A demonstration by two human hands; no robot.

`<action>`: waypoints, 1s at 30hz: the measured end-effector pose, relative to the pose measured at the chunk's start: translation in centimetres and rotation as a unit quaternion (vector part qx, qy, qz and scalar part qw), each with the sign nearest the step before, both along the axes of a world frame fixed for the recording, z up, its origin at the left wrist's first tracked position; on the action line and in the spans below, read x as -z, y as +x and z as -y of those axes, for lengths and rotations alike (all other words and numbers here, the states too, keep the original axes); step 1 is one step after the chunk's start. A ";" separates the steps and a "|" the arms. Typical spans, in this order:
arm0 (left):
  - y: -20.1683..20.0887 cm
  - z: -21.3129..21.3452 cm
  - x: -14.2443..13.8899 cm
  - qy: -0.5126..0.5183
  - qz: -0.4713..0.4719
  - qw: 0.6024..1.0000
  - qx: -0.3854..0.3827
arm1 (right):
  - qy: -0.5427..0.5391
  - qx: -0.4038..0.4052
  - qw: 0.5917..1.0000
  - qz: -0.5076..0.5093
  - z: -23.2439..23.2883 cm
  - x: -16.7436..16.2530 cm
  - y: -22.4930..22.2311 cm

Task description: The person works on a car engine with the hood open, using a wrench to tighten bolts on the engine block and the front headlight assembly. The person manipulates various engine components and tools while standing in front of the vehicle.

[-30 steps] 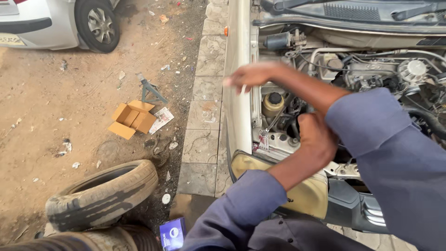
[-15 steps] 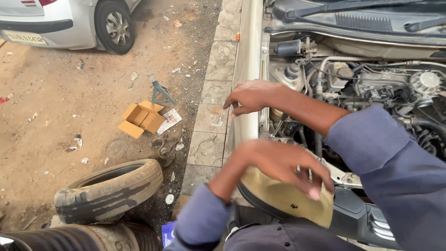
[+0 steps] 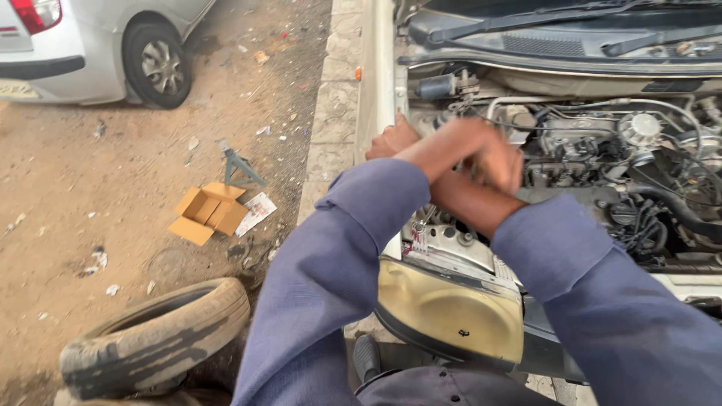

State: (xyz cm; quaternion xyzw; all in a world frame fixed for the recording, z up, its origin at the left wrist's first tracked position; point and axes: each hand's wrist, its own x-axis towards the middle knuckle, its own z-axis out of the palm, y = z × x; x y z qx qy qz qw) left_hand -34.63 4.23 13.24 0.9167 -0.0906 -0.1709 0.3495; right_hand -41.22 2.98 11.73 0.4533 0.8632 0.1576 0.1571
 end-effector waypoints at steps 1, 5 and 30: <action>0.4 -0.4 1.5 -0.010 -0.007 1.000 0.028 | -0.010 0.010 1.000 -0.011 -0.1 0.3 0.3; 2.2 -1.5 4.3 -0.052 0.068 0.991 0.105 | -0.026 0.044 0.998 -0.038 -0.7 1.1 1.0; -5.2 -7.2 1.8 0.103 0.242 0.938 -0.227 | -0.076 -0.093 0.977 -0.179 14.0 -2.6 2.5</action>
